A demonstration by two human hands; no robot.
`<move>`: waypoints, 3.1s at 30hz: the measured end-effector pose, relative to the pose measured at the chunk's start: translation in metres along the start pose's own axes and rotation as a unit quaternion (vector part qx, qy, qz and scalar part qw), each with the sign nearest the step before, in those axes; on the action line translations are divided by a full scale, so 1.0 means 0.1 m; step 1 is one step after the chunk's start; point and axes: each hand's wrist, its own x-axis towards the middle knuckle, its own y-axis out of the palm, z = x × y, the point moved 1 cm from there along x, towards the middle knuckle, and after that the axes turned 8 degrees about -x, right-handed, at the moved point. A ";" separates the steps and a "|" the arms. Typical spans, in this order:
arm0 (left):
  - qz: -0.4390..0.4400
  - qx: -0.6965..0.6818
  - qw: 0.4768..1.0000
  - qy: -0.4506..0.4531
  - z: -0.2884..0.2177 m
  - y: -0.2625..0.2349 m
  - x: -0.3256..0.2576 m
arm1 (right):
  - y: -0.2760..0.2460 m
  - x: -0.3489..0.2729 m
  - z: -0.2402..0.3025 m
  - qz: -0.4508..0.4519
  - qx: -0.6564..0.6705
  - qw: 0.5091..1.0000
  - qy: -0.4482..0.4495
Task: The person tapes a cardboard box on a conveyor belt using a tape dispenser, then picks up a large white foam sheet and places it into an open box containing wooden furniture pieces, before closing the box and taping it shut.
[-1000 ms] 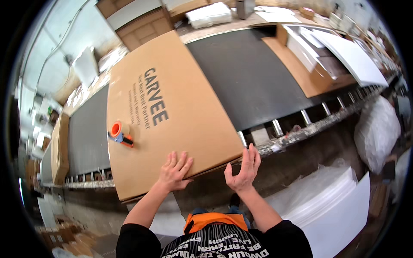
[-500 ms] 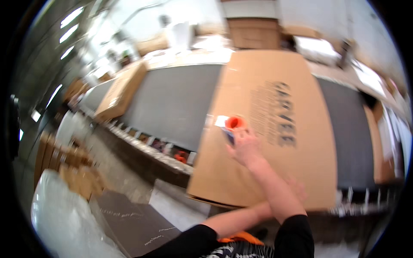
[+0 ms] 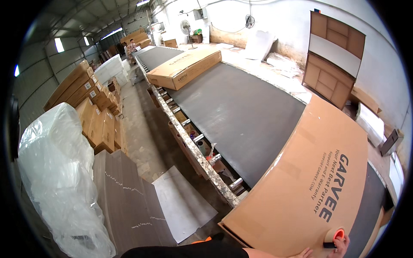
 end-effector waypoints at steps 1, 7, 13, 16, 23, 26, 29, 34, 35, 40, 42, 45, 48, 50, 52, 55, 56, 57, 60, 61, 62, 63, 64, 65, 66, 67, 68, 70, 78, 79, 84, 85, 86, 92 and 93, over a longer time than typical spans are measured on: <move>0.077 -0.020 0.997 -0.011 0.01 -0.35 0.02 | 0.00 -0.12 -0.24 -0.082 -0.005 0.996 -0.039; -0.031 0.013 0.999 0.034 -0.05 0.04 -0.02 | 0.18 -0.67 -1.40 -0.150 -0.168 0.839 0.495; 0.211 -0.049 0.975 -0.057 -0.04 -0.75 0.05 | 0.67 -0.73 -1.38 -0.209 0.270 0.692 0.636; 0.209 0.002 0.974 -0.091 0.04 -0.88 -0.13 | 0.30 -0.63 -0.87 -0.163 0.447 0.688 0.549; 0.169 0.064 0.983 -0.030 0.13 -0.70 -0.26 | -1.14 -0.74 -0.01 -0.032 0.128 0.898 0.420; 0.150 0.059 0.986 -0.043 0.18 -0.66 -0.24 | -1.19 -0.26 0.35 0.030 -0.148 0.929 0.339; 0.131 0.055 0.989 -0.042 0.12 -0.72 -0.17 | -1.10 -0.22 0.45 0.239 -0.153 0.881 0.377; 0.105 0.078 0.989 -0.066 0.15 -0.82 -0.28 | -0.99 -1.12 0.66 0.389 -0.180 0.860 0.276; 0.104 0.088 0.989 -0.064 0.17 -0.80 -0.29 | -0.92 -1.38 0.76 0.359 -0.195 0.877 0.251; 0.113 0.083 0.989 -0.047 0.08 -0.73 -0.22 | -0.38 -1.42 0.82 0.374 -0.235 0.835 0.329; 0.113 0.088 0.988 -0.056 0.13 -0.82 -0.30 | -0.24 -1.29 0.95 0.414 -0.239 0.832 0.284; 0.098 0.078 0.991 -0.047 0.06 -0.81 -0.25 | 0.28 -1.87 0.85 0.410 -0.299 0.833 0.220; 0.096 0.078 0.991 -0.047 0.11 -0.82 -0.28 | 0.43 -2.21 1.11 0.325 -0.208 0.856 0.345; 0.094 0.078 0.992 -0.039 0.16 -0.82 -0.26 | 0.43 -2.25 1.32 0.341 -0.137 0.838 0.403; 0.103 0.074 0.991 -0.039 0.19 -0.84 -0.32 | 0.38 -2.27 1.56 0.335 -0.151 0.839 0.400; 0.122 0.061 0.991 -0.001 0.31 -1.02 -0.57 | 0.31 -2.44 1.79 0.298 -0.173 0.837 0.426; 0.131 0.059 0.989 0.018 0.39 -1.12 -0.65 | 0.28 -2.52 1.86 0.271 -0.153 0.836 0.452; 0.164 0.059 0.984 0.035 0.42 -1.30 -0.78 | 0.23 -2.63 1.90 0.240 -0.139 0.827 0.489; 0.203 0.077 0.976 -0.018 0.76 -2.02 -1.49 | -0.04 -2.65 2.20 0.161 -0.110 0.839 0.508; 0.214 0.091 0.971 -0.053 0.87 -2.27 -1.70 | -0.09 -2.45 2.32 0.152 -0.110 0.838 0.512; 0.212 0.092 0.972 -0.044 0.99 -2.36 -1.88 | -0.15 -2.10 2.50 0.119 -0.105 0.872 0.463; 0.183 0.070 0.980 -0.032 1.09 -2.41 -2.06 | -0.22 -1.73 2.69 0.087 -0.098 0.903 0.410; 0.154 0.049 0.987 -0.023 1.17 -2.44 -2.19 | -0.22 -1.27 2.89 0.068 -0.076 0.912 0.397; 0.158 0.065 0.985 -0.017 1.20 -2.47 -2.22 | -0.21 -0.85 3.05 0.061 -0.084 0.928 0.357; 0.148 0.068 0.987 -0.014 1.26 -2.47 -2.22 | -0.13 -0.47 3.17 0.039 -0.118 0.943 0.307; 0.144 0.041 0.988 -0.037 1.32 -2.44 -2.25 | -0.08 -0.09 3.28 0.055 -0.114 0.950 0.287; 0.146 0.011 0.988 -0.058 1.32 -2.43 -2.28 | -0.04 0.21 3.37 0.062 -0.116 0.955 0.266; 0.132 0.007 0.990 -0.044 1.27 -2.49 -2.27 | 0.02 0.70 3.46 0.068 -0.135 0.958 0.245; 0.085 -0.002 0.993 -0.084 1.46 -2.77 -2.76 | 0.18 1.44 3.87 0.257 -0.164 0.920 0.246; 0.065 -0.045 0.993 -0.086 1.48 -2.77 -2.79 | 0.23 1.45 3.92 0.259 -0.161 0.920 0.247; -0.018 -0.069 0.994 -0.077 1.51 -2.73 -2.80 | 0.55 1.51 3.91 0.339 -0.153 0.886 0.278; -0.030 -0.073 0.993 -0.087 1.49 -2.70 -2.77 | 0.72 1.28 3.80 0.344 -0.143 0.888 0.270; -0.027 -0.081 0.993 -0.076 1.46 -2.69 -2.74 | 0.81 0.99 3.76 0.348 -0.132 0.890 0.265; 0.019 -0.015 0.998 -0.057 1.50 -2.87 -2.78 | 0.85 -0.23 4.27 0.420 -0.110 0.864 0.256; 0.033 -0.003 0.997 -0.066 1.47 -2.86 -2.76 | 1.00 -0.22 4.28 0.318 -0.130 0.905 0.250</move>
